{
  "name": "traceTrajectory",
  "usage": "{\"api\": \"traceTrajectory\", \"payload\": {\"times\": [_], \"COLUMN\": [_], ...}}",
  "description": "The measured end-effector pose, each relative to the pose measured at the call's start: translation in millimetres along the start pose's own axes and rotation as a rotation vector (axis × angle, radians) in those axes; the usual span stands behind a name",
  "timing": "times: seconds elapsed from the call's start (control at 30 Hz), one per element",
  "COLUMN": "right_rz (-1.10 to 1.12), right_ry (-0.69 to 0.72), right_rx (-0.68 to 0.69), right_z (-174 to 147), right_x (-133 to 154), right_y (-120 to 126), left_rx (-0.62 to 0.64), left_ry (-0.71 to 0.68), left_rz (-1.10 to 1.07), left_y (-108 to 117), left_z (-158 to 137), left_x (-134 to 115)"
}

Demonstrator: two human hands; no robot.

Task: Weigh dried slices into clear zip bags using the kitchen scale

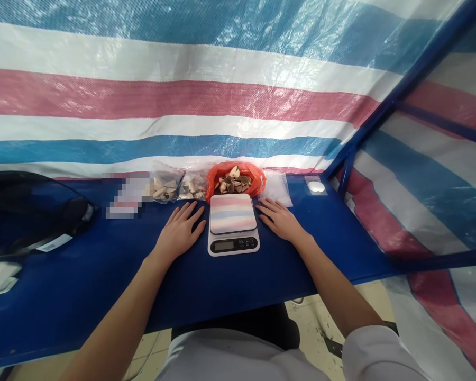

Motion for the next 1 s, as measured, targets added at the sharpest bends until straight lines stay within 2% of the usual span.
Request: {"api": "traceTrajectory", "payload": {"times": [0.6, 0.73, 0.9, 1.0], "right_rz": [-0.012, -0.020, -0.020, -0.004], "right_ry": [0.016, 0.011, 0.035, 0.038], "right_rx": [-0.035, -0.029, -0.036, -0.047], "right_z": [-0.9, -1.1, 2.4, 7.2], "right_x": [0.7, 1.0, 4.4, 5.4], "right_y": [-0.1, 0.9, 7.8, 9.8], "left_rx": [-0.061, -0.139, -0.279, -0.280], "left_ry": [0.011, -0.003, -0.035, -0.035], "left_rz": [-0.038, -0.070, -0.057, -0.010], "left_y": [1.6, 12.1, 36.4, 45.1], "left_z": [-0.6, -0.2, 8.7, 22.6], "left_x": [1.9, -0.7, -3.6, -1.5]}}
Point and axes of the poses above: each hand's wrist, its own z-axis towards the middle knuckle, its own y-axis out of the back of the hand, x = y × z, the point moved 9 cm from there along z, towards the middle knuckle, and after that the axes turned 3 degrees about z, right-handed, at the moved point
